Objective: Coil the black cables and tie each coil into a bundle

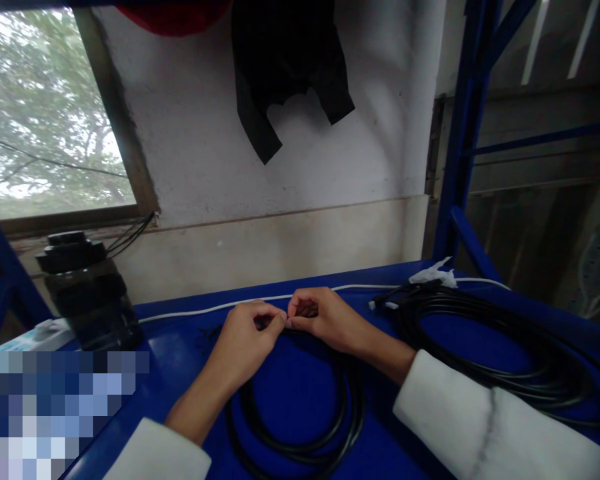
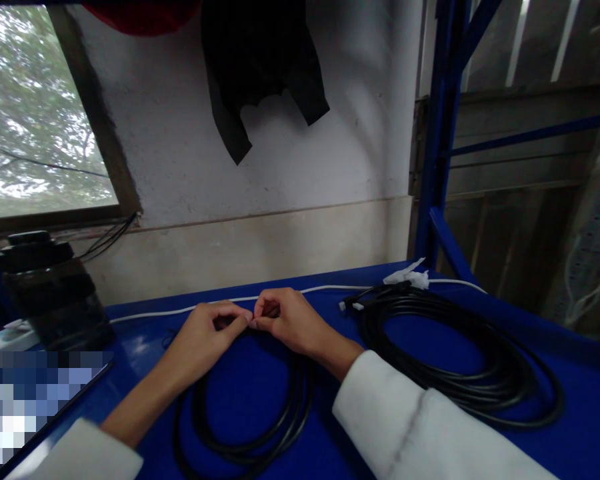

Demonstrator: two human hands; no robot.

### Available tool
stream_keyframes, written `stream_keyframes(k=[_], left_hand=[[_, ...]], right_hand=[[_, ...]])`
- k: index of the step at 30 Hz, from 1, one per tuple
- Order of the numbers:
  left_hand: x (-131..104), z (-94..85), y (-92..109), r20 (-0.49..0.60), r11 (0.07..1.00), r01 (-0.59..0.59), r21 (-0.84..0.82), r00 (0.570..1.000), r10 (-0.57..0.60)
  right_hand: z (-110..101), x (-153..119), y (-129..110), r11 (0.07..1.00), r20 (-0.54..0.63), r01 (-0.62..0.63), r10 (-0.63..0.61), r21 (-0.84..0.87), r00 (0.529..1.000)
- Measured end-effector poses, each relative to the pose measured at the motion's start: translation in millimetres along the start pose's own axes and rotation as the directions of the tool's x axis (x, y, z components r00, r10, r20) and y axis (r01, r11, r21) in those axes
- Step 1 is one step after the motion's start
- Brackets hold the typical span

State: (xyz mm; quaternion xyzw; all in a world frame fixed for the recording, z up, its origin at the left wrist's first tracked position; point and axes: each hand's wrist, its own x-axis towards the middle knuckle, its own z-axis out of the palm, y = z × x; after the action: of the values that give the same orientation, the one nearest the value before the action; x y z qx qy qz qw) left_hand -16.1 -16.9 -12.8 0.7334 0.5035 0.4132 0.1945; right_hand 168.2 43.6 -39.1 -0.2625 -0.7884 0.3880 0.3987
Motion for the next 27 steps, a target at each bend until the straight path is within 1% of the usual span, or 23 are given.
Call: stream_keyframes(k=[3,10,13,18,22,27], left_hand=[[-1,0.2,-1,0.0,0.999,-0.025,0.025,1.0,0.025],[0,1.9,-3,0.012,1.0,0.004,0.012,1.0,-0.004],[0,2.9,-3,0.007,1.0,-0.008,0.022,1.0,0.008],[1,5.2,-6,0.031,1.0,-0.001,-0.019,1.0,0.002],[0,5.4,-8,0.034,1.0,0.004,-0.014,0.999,-0.003],[0,4.8,-10,0.035,1.0,0.0,0.003,0.999,-0.001]], right_hand=[[0,0,1,0.999,-0.023,-0.022,0.022,-0.027,0.999],[-1,-1,1,0.995,-0.04,-0.065,0.062,-0.078,0.997],[0,0,0,0.994,-0.043,-0.057,0.053,-0.094,0.998],[1,-1,-1,0.999,-0.04,-0.03,0.028,-0.044,0.999],[3,-2,-4,0.996,-0.039,0.02,-0.024,-0.087,0.999],[2,-3,-8,0.994,-0.022,0.037,-0.039,-0.099,0.999]])
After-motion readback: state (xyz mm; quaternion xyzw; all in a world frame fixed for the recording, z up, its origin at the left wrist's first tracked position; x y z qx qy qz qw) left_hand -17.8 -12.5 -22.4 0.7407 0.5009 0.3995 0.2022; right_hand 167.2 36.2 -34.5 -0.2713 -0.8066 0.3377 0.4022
